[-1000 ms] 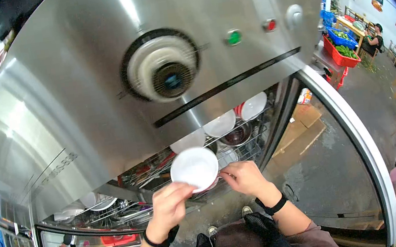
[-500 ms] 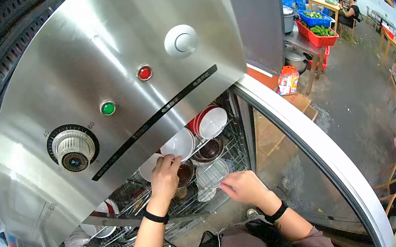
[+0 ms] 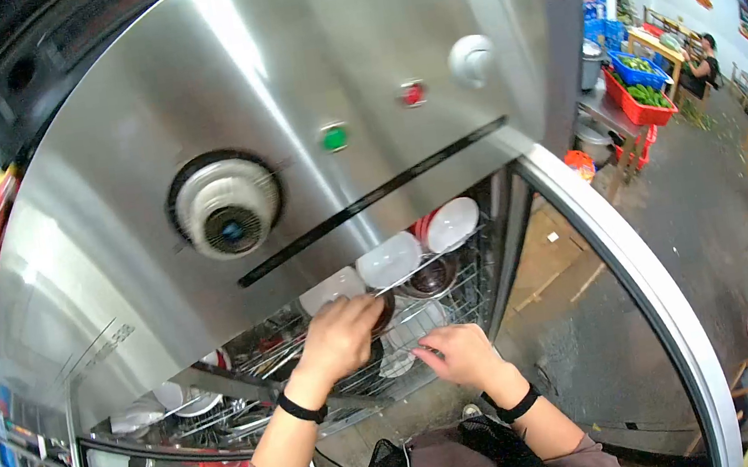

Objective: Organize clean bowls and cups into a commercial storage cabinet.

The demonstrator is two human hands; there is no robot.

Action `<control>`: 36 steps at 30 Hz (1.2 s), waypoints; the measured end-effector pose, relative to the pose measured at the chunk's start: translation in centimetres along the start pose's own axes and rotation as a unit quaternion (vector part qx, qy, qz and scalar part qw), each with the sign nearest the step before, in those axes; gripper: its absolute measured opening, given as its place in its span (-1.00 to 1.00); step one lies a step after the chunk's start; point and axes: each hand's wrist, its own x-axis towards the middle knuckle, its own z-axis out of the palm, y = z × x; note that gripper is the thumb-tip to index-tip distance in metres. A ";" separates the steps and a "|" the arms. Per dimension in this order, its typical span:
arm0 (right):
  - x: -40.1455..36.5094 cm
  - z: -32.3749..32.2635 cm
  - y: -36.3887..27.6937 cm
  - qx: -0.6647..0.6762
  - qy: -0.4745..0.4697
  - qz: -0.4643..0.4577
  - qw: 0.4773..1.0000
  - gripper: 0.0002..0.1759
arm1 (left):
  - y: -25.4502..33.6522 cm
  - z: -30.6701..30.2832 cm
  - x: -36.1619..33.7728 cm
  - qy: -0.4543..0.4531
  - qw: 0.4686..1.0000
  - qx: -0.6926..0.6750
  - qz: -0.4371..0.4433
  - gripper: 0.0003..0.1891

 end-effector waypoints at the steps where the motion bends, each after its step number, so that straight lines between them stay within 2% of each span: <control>1: 0.4 0.7 -0.5 0.006 -0.006 0.002 1.000 -0.78 | 0.2 -0.6 -1.4 0.001 1.000 0.012 0.013 -0.58; 2: 0.6 1.4 -1.0 0.012 -0.015 0.003 1.000 -0.79 | 0.6 -1.3 -3.0 0.063 0.997 0.010 0.040 -0.66; 4: 1.7 3.0 -2.2 0.022 -0.033 -0.009 0.999 -0.81 | 1.0 -2.8 -7.3 0.094 0.992 0.048 0.073 -0.72; 7: 3.2 5.9 -4.7 0.037 -0.057 -0.048 0.997 -0.82 | 0.4 -5.1 -14.0 0.207 0.970 0.093 0.082 -0.73; 8: 3.6 7.0 -5.5 0.041 -0.063 -0.062 0.995 -0.82 | -0.3 -5.5 -16.3 0.234 0.967 0.089 0.048 -0.77; 10: 4.2 9.4 -7.5 0.052 -0.078 -0.083 0.992 -0.83 | -1.8 -6.9 -20.5 0.264 0.955 0.109 -0.077 -0.82; 12: 4.8 11.2 -9.3 0.066 -0.096 -0.100 0.988 -0.83 | -3.6 -8.0 -24.1 0.349 0.912 0.143 -0.160 -0.78; 14: 5.0 12.6 -11.2 0.059 -0.109 -0.111 0.986 -0.84 | -4.7 -10.0 -26.5 0.333 0.888 0.119 -0.295 -0.78; 16: 5.2 14.0 -13.0 0.057 -0.115 -0.117 0.985 -0.84 | -5.5 -12.1 -27.2 0.262 0.879 0.064 -0.393 -0.78; 19: 4.6 15.2 -15.3 0.056 -0.123 -0.104 0.985 -0.84 | -7.1 -13.3 -28.1 0.214 0.909 0.073 -0.351 -0.76; 23: 3.7 15.8 -16.7 0.055 -0.117 -0.069 0.989 -0.84 | -9.1 -13.4 -29.0 0.051 0.920 0.061 -0.384 -0.76; 27: 1.9 15.8 -17.2 0.012 -0.107 -0.028 0.994 -0.85 | -11.0 -12.8 -29.2 0.044 0.941 0.057 -0.330 -0.82; 31: 0.7 15.8 -17.8 0.009 -0.115 0.018 0.993 -0.84 | -11.1 -13.5 -29.1 0.054 0.917 0.003 -0.396 -0.80; 34: 0.2 16.3 -17.8 0.002 -0.121 0.012 0.993 -0.83 | -11.6 -12.9 -29.8 0.080 0.896 0.018 -0.436 -0.78; 36: 0.3 16.5 -17.9 0.003 -0.121 0.001 0.993 -0.82 | -11.0 -13.1 -30.2 0.159 0.891 0.012 -0.425 -0.83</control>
